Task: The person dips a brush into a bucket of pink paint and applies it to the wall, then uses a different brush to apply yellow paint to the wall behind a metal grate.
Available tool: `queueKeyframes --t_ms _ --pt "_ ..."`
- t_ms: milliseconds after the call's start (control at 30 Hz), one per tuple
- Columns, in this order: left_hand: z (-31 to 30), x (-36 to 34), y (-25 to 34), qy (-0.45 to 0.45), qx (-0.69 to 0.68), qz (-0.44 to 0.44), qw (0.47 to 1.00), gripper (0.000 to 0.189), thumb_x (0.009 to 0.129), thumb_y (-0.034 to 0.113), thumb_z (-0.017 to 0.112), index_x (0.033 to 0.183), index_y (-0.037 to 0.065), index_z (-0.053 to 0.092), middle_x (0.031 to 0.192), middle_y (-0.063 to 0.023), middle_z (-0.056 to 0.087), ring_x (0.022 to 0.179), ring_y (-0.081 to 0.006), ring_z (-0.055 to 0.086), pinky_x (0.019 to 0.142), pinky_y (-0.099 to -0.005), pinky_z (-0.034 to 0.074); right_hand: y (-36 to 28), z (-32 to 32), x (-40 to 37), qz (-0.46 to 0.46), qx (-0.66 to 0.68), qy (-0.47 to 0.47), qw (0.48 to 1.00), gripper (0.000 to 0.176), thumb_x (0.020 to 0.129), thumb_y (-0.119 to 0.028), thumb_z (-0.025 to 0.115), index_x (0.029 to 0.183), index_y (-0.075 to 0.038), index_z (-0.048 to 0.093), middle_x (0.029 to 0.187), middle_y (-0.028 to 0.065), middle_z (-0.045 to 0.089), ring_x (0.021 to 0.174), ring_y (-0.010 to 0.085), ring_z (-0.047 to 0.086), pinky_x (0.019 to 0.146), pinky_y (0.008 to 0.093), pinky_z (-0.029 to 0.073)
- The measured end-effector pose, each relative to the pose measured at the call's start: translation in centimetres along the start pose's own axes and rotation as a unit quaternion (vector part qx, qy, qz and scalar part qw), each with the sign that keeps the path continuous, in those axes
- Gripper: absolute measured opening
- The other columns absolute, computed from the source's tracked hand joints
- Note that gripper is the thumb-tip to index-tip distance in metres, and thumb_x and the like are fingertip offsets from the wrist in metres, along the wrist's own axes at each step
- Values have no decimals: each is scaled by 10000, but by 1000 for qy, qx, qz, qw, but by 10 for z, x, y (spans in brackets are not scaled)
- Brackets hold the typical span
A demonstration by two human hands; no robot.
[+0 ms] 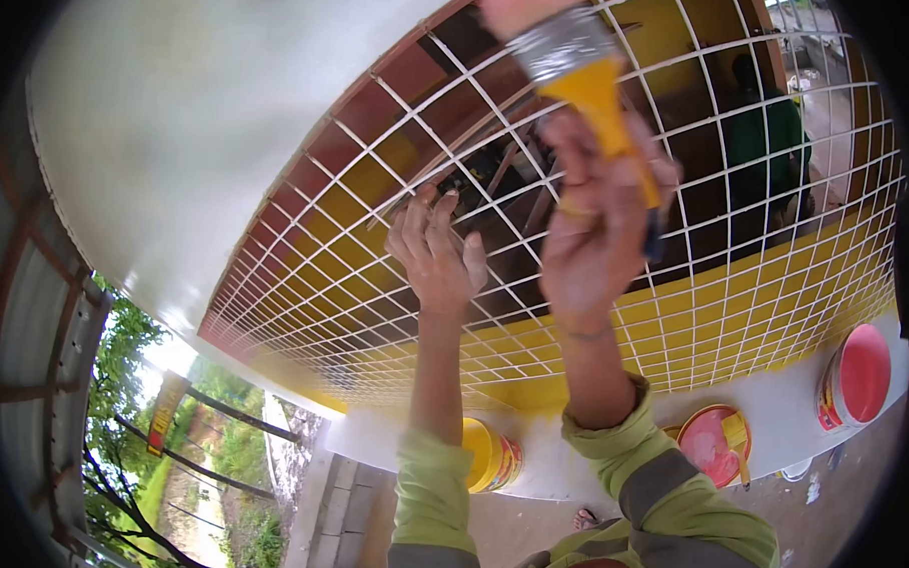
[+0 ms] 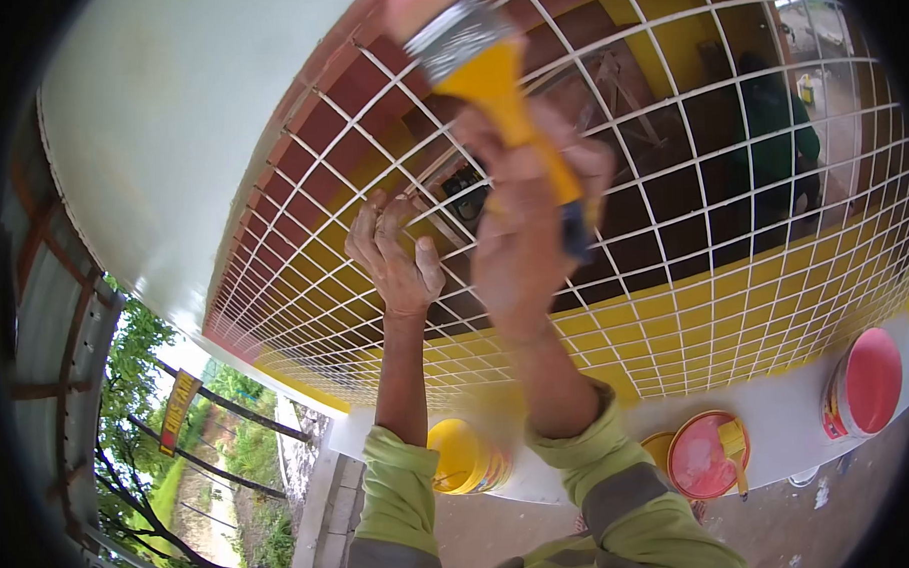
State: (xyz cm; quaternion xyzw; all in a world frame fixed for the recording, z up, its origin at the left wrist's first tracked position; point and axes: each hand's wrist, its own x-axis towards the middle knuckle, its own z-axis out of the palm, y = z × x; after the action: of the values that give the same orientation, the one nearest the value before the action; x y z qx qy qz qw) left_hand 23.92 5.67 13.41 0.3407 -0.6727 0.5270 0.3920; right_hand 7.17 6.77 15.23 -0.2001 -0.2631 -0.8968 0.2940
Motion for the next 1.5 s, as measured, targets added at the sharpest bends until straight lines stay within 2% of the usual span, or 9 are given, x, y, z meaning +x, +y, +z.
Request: queueKeyframes --t_ms 133,367,700,800,1067,1233,1300,1367,1500 --pt "5 -7 -3 7 -2 -36 999 436 1025 397 412 1279 80 574 1346 -146 536 1178 -349 494 999 -486 367 5 24 -45 27 -136 -85 987 308 934 -13 625 1225 -26 525 1155 167 589 1048 223 611 830 333 526" --pt "-2 -4 -1 -44 -19 -15 999 479 1040 415 338 1303 66 534 1389 -171 483 1275 -330 417 1067 -476 289 -20 -2 -7 -105 -157 22 982 275 1009 -99 500 1253 -26 395 1292 250 475 1086 389 646 939 521 560" --pt "-1 -4 -2 -35 -14 -6 999 502 1045 443 318 1317 74 525 1388 -161 490 1274 -332 431 1062 -474 295 -32 -6 -21 32 -188 -131 973 274 973 -102 612 1202 -14 488 1202 200 553 1001 316 665 889 473 570" --pt "0 -6 -4 -38 -10 -11 999 498 1047 444 321 1316 81 529 1394 -162 489 1270 -333 436 1061 -475 298 -35 -19 12 -23 -206 -176 962 293 939 -34 653 1207 -8 536 1185 201 587 989 277 678 885 402 586" --pt "0 -5 0 -33 -18 -26 999 498 1053 445 322 1311 81 543 1361 -148 497 1278 -338 411 1088 -489 286 -84 -24 98 -59 -107 30 992 279 1017 -124 565 1254 4 489 1119 180 646 1000 248 689 888 319 575" --pt "-3 -4 -1 -41 -26 -27 998 499 1054 452 321 1309 89 551 1360 -153 503 1275 -339 430 1079 -486 295 -58 -7 60 -61 -155 -57 984 285 978 -61 612 1243 0 525 1099 161 646 953 188 664 819 275 534" --pt "-5 -4 -2 -44 -35 -21 998 498 1056 452 318 1315 94 548 1361 -153 506 1271 -339 445 1077 -487 295 -72 -12 34 -49 -247 -153 956 242 985 -62 594 1208 7 531 1222 186 558 1030 297 664 919 440 576" --pt "-7 -2 -1 -45 -25 -18 998 459 1040 416 359 1269 89 585 1373 -156 524 1275 -332 475 1038 -478 321 -99 -25 14 -9 -276 -170 946 268 965 -47 617 1207 17 522 1247 190 546 1038 319 660 877 441 593" --pt "-6 -5 0 -50 -21 -24 998 362 997 322 459 1200 71 621 1415 -160 527 1294 -326 490 986 -478 353 -180 -55 15 88 -226 72 967 400 1068 -361 449 1222 -4 543 1065 137 617 935 236 647 864 389 539"
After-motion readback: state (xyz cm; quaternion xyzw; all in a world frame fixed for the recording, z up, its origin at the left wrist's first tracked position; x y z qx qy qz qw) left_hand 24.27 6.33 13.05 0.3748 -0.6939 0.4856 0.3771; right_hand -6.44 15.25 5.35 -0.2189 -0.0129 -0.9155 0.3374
